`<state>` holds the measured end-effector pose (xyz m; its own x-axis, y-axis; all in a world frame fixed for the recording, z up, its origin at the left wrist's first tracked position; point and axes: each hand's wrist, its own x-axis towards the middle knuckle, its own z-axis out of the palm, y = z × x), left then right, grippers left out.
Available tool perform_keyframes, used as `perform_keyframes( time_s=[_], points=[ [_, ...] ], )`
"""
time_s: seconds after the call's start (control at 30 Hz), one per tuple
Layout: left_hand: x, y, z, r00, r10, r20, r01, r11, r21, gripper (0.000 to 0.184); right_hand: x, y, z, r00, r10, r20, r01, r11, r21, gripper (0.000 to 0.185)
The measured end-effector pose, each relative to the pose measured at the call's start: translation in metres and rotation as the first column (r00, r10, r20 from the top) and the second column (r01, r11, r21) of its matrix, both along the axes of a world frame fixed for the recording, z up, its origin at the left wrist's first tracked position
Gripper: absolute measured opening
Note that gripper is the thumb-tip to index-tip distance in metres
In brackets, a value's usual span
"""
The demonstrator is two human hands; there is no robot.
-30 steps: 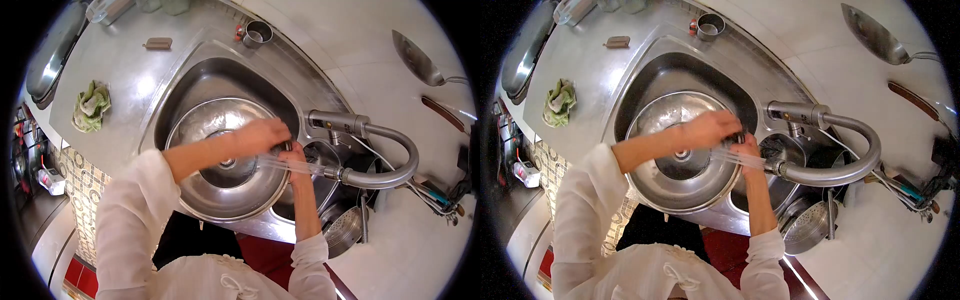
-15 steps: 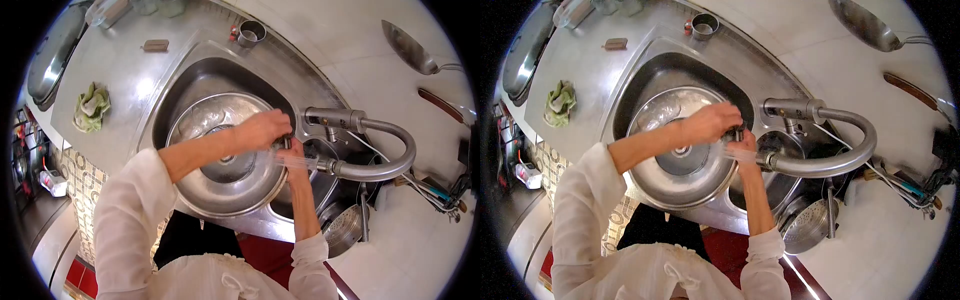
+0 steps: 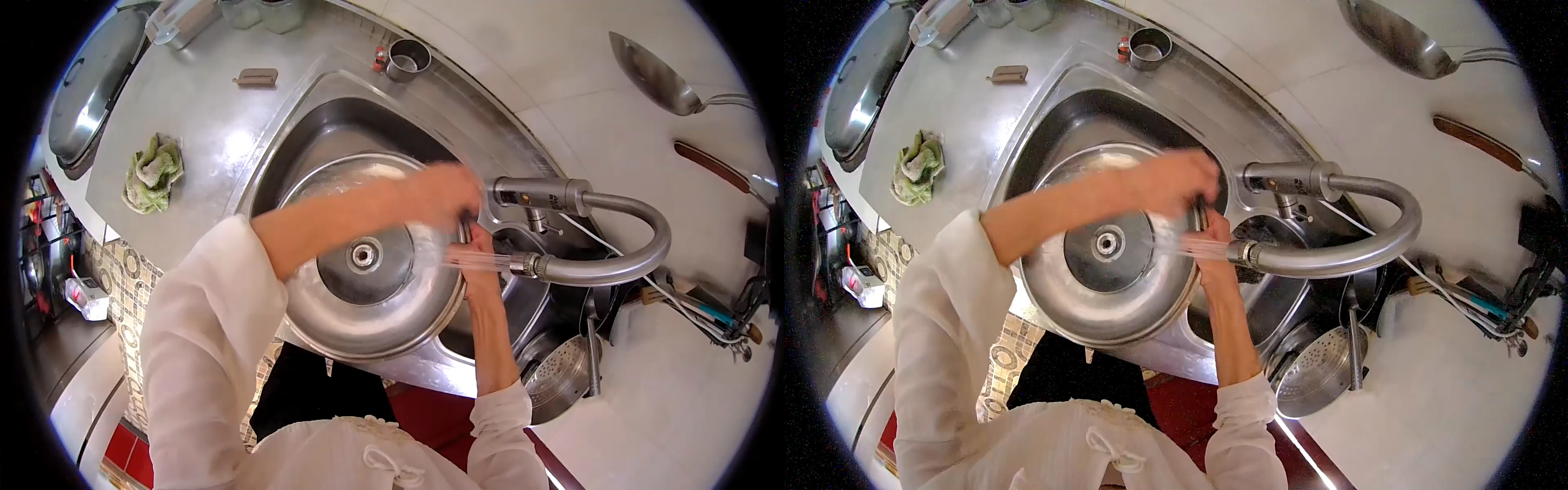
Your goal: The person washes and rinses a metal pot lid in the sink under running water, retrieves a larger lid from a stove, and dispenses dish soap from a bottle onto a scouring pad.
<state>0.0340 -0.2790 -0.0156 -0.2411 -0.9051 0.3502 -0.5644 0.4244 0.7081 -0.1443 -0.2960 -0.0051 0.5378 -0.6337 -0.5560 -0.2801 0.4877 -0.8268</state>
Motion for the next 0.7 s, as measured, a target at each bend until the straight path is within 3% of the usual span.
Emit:
perform_keyframes(
  time_s=[0.07,0.13,0.2,0.27,0.33,0.4,0.53,0.6,0.63,0.7],
  points=[
    [-0.002,0.0,-0.001,0.995,0.08,-0.067,-0.076,0.996,0.051,0.021,0.004,0.005,0.001,0.996,-0.088,-0.024,0.087,0.995,-0.042,0.045],
    [0.03,-0.007,-0.005,0.982,0.152,0.111,-0.18,0.933,0.311,0.019,0.011,0.002,0.02,0.977,0.109,-0.182,-0.134,0.982,-0.132,0.043],
    [0.019,-0.007,-0.002,0.977,0.157,0.146,-0.191,0.947,0.259,0.018,-0.005,-0.003,0.0,0.969,0.131,-0.21,-0.177,0.96,-0.216,0.043],
    [-0.006,-0.004,0.003,0.999,0.022,-0.039,-0.016,0.99,0.14,0.018,-0.013,-0.003,-0.018,0.999,0.018,-0.032,-0.021,0.995,-0.098,0.046],
    [0.019,-0.008,-0.017,0.99,0.127,0.055,-0.137,0.959,0.247,0.025,-0.001,-0.003,0.001,0.991,0.075,-0.113,-0.09,0.987,-0.133,0.046],
    [0.055,0.004,0.0,0.944,0.134,0.302,-0.231,0.92,0.315,0.033,0.002,-0.005,0.015,0.972,0.106,-0.21,-0.141,0.977,-0.162,0.047],
    [0.067,0.02,-0.018,0.98,0.131,0.151,-0.161,0.965,0.208,0.036,0.009,-0.014,0.008,0.985,0.118,-0.124,-0.134,0.983,-0.128,0.046],
    [0.064,0.034,0.005,0.948,0.234,0.217,-0.29,0.915,0.279,0.032,0.015,-0.008,0.013,0.997,0.027,-0.077,-0.023,0.999,0.042,0.049],
    [0.067,0.031,-0.028,0.938,0.283,0.197,-0.314,0.938,0.147,0.032,0.011,-0.003,0.009,0.996,0.031,-0.082,-0.028,0.999,0.043,0.049],
    [0.077,0.032,-0.047,0.921,0.343,0.186,-0.372,0.916,0.151,0.033,-0.004,0.014,-0.001,0.984,-0.126,-0.126,0.133,0.99,0.054,0.055]
  ],
)
